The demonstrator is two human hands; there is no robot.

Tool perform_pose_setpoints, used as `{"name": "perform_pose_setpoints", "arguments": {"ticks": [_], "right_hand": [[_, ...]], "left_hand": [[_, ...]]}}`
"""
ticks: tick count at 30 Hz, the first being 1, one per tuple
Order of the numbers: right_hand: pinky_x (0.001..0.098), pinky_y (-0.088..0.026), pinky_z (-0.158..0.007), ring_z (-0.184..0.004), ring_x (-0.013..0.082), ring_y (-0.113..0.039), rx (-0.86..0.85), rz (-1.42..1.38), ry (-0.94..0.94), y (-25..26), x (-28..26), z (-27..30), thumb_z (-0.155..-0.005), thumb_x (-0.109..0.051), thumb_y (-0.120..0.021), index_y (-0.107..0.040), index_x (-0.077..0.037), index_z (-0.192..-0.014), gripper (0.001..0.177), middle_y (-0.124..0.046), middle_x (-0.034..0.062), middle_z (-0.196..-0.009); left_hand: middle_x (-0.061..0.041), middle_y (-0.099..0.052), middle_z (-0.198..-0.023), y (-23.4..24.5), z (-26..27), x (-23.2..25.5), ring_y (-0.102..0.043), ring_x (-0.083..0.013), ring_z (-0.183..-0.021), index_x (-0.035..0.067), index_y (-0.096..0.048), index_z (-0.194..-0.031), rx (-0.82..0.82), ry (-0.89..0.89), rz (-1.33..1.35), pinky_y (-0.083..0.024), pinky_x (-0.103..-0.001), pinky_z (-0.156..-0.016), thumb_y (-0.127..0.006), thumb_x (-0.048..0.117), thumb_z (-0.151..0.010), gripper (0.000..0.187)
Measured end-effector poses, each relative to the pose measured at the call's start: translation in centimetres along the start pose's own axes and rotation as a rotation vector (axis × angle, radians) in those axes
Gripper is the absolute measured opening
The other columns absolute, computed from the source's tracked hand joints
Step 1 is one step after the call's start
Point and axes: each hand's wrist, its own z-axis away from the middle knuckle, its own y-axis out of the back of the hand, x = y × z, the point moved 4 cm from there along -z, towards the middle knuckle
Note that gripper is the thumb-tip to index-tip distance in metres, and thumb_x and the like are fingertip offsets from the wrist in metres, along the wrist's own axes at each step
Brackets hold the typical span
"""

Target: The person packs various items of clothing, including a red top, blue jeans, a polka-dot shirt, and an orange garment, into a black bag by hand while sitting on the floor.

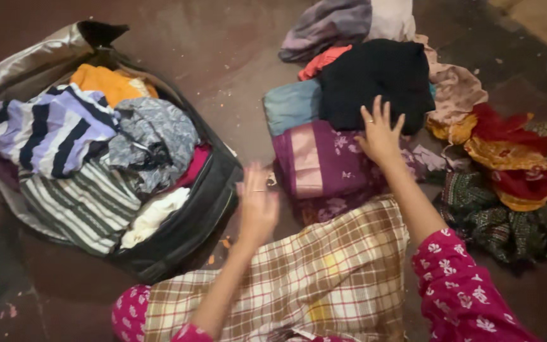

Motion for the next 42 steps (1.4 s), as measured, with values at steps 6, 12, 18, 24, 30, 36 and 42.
{"name": "perform_pose_setpoints", "arguments": {"ticks": [6,12,18,24,30,36,42], "right_hand": [[0.0768,-0.014,-0.117,-0.159,0.0413,-0.014,0.026,0.083,0.003,0.2,3.0,-1.2,-0.060,-0.060,-0.086,-0.030,-0.033,-0.165,0.122,-0.014,0.0151,-0.174],[0.0739,-0.023,-0.114,-0.156,0.0414,-0.016,-0.204,0.104,-0.044,0.1,3.3,-5.4,-0.048,-0.050,-0.095,-0.020,-0.040,-0.162,0.136,-0.012,0.0126,-0.171],[0.0588,-0.051,-0.100,-0.140,0.0467,-0.047,0.096,0.114,0.088,-2.3,4.5,-6.1,-0.075,-0.005,-0.077,-0.044,-0.037,-0.158,0.095,-0.040,0.0153,-0.163],[0.0522,-0.053,-0.091,-0.113,0.0399,-0.066,0.121,-0.294,-0.121,6.4,5.4,-6.7,-0.074,0.006,-0.066,-0.064,-0.029,-0.138,0.073,-0.067,0.0093,-0.138],[0.0436,-0.051,-0.104,-0.126,0.0385,-0.063,0.500,-0.431,-0.048,20.7,2.1,-4.3,-0.075,0.013,-0.058,-0.065,-0.017,-0.139,0.071,-0.067,0.0141,-0.139],[0.0425,-0.051,-0.102,-0.132,0.0338,-0.059,0.252,-0.279,0.057,19.7,-5.2,4.5,-0.061,0.016,-0.061,-0.064,-0.018,-0.135,0.081,-0.065,0.0097,-0.139],[0.0569,-0.039,-0.111,-0.144,0.0426,-0.039,-0.065,-0.137,0.127,6.3,-8.6,12.8,-0.066,-0.002,-0.073,-0.047,-0.022,-0.151,0.091,-0.042,0.0115,-0.158]], "left_hand": [[-0.023,-0.012,-0.170,-14.2,-3.8,5.2,-0.009,-0.0463,-0.157,0.011,-0.036,-0.156,-0.388,-0.175,-0.254,-0.011,-0.073,-0.117,-0.076,0.053,-0.081,0.096],[-0.020,-0.007,-0.170,-21.3,-2.8,3.4,-0.006,-0.0479,-0.154,0.022,-0.020,-0.163,-0.526,-0.153,-0.405,-0.011,-0.077,-0.113,-0.084,0.074,-0.058,0.134],[-0.019,-0.007,-0.171,-22.2,-2.9,2.3,-0.007,-0.0469,-0.155,0.023,-0.019,-0.164,-0.537,-0.145,-0.394,-0.011,-0.075,-0.115,-0.085,0.073,-0.056,0.136],[-0.017,-0.006,-0.171,-22.0,-3.0,2.6,-0.003,-0.0461,-0.155,0.026,-0.018,-0.164,-0.544,-0.122,-0.400,-0.008,-0.076,-0.115,-0.085,0.073,-0.055,0.136],[-0.018,-0.003,-0.171,-22.0,-2.9,2.8,-0.002,-0.0459,-0.155,0.023,-0.015,-0.164,-0.574,-0.120,-0.453,-0.007,-0.077,-0.114,-0.080,0.075,-0.060,0.133],[-0.043,-0.018,-0.158,-17.7,0.8,9.3,-0.027,-0.0548,-0.142,-0.008,-0.026,-0.156,-0.913,-0.097,-0.281,-0.025,-0.061,-0.113,-0.060,0.072,-0.087,0.110],[-0.023,-0.076,-0.097,-6.9,-3.4,12.7,-0.074,-0.0386,-0.091,0.013,-0.075,-0.116,-1.132,-0.055,0.075,-0.056,-0.049,-0.085,-0.047,0.066,-0.090,0.065]]}}
